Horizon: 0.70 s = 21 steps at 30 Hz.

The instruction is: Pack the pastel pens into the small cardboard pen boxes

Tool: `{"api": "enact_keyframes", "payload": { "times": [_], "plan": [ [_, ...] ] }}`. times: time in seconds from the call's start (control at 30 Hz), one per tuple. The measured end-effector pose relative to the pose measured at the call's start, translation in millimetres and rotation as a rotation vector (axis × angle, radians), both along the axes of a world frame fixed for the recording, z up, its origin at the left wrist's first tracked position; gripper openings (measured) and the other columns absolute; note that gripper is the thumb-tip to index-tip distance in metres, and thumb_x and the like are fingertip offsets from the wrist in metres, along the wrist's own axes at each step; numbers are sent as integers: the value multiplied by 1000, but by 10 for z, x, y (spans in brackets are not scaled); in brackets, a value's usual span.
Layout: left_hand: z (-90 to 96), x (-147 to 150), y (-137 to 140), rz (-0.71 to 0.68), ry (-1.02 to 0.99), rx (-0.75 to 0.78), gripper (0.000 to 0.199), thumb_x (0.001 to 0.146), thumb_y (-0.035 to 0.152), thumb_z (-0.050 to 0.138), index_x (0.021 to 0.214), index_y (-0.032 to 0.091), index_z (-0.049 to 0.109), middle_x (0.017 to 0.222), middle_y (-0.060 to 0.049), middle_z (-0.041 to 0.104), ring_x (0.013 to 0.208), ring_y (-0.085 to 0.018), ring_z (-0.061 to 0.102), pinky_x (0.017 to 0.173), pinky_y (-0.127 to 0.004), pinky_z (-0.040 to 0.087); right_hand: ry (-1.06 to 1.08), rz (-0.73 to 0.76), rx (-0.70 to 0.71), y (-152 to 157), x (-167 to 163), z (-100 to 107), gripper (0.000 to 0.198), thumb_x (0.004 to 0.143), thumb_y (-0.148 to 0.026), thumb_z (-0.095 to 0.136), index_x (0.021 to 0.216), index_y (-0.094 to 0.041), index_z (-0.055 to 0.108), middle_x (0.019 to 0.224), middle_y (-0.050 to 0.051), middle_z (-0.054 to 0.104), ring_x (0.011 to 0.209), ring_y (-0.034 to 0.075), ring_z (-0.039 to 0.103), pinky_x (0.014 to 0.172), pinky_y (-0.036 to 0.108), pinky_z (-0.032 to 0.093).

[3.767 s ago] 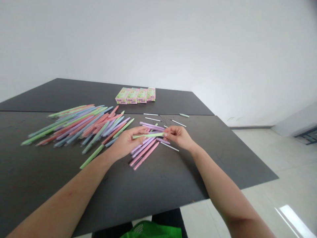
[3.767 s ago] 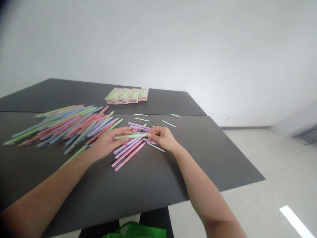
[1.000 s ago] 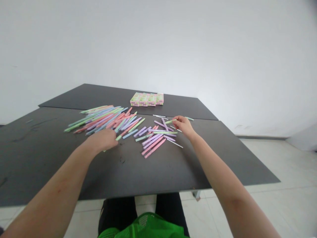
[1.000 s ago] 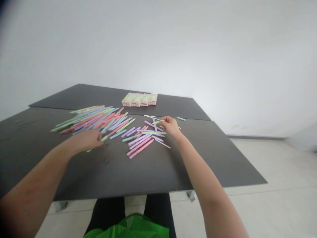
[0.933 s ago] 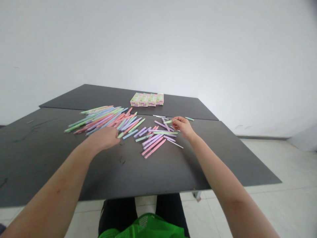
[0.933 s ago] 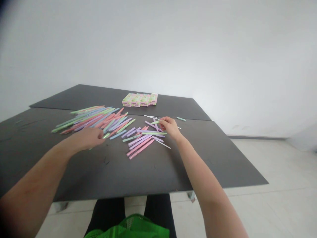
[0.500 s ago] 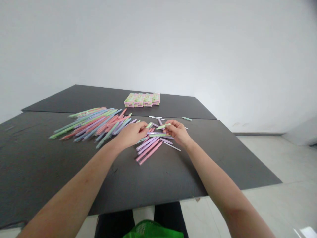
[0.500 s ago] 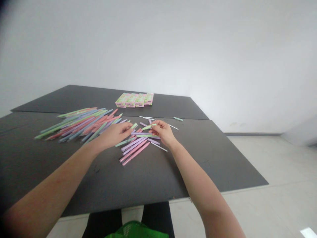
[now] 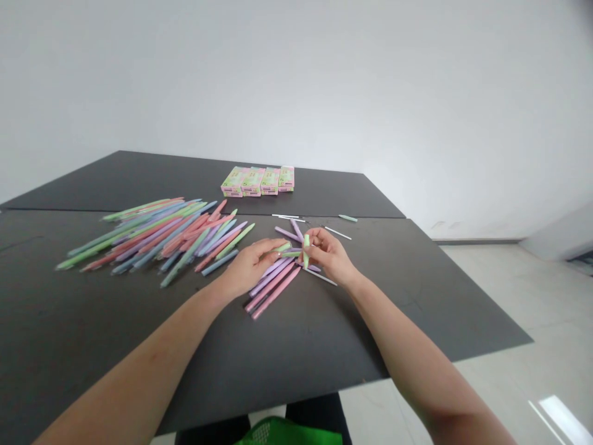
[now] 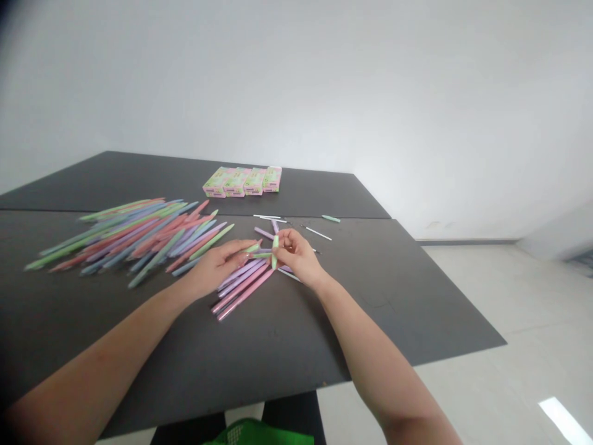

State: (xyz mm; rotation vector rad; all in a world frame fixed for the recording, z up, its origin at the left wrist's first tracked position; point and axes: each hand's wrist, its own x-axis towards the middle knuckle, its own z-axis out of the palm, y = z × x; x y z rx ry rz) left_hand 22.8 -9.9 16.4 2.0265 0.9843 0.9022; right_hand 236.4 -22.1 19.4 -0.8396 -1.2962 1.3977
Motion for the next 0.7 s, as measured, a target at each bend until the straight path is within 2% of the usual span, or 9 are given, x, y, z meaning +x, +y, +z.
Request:
{"api": "enact_keyframes", "payload": {
  "times": [0.13,0.27,0.43,0.53,0.7],
  "plan": [
    [20,19,-14,-24,14,55,36,91,27,48,122,21,65,121,-8,66,115,-22,59,102,-37,42,-181,-9,119,-26,6,1,29,78,-43,72,89,-19,62,67,-4,57,52,10,57,53,25,49],
    [-3,8,2,-1,37,95,36,91,27,48,123,24,64,120,-5,67,112,-22,60,100,-36,44,-341,-69,259,-30,44,-17,31,83,-47,67,97,-19,71,78,1,61,52,9,52,48,24,44],
    [-34,-33,29,4,61,121,35,92,28,48,123,26,64,121,-4,66,113,-21,60,100,-34,43,-509,-131,439,-23,110,9,23,87,-36,64,101,-21,74,86,5,65,77,16,60,68,29,48],
    [-25,-49,30,-4,86,130,35,93,30,47,124,26,64,120,-4,66,111,-20,60,98,-34,45,-533,-136,464,-22,123,31,19,85,-31,66,98,-20,74,89,6,67,81,17,61,74,31,48],
    [-4,-63,16,15,164,164,37,94,32,45,126,28,63,114,-4,67,105,-20,62,91,-32,47,-538,-139,450,-21,132,28,17,80,-25,70,96,-21,73,92,5,68,82,17,62,75,30,49]
  ]
}}
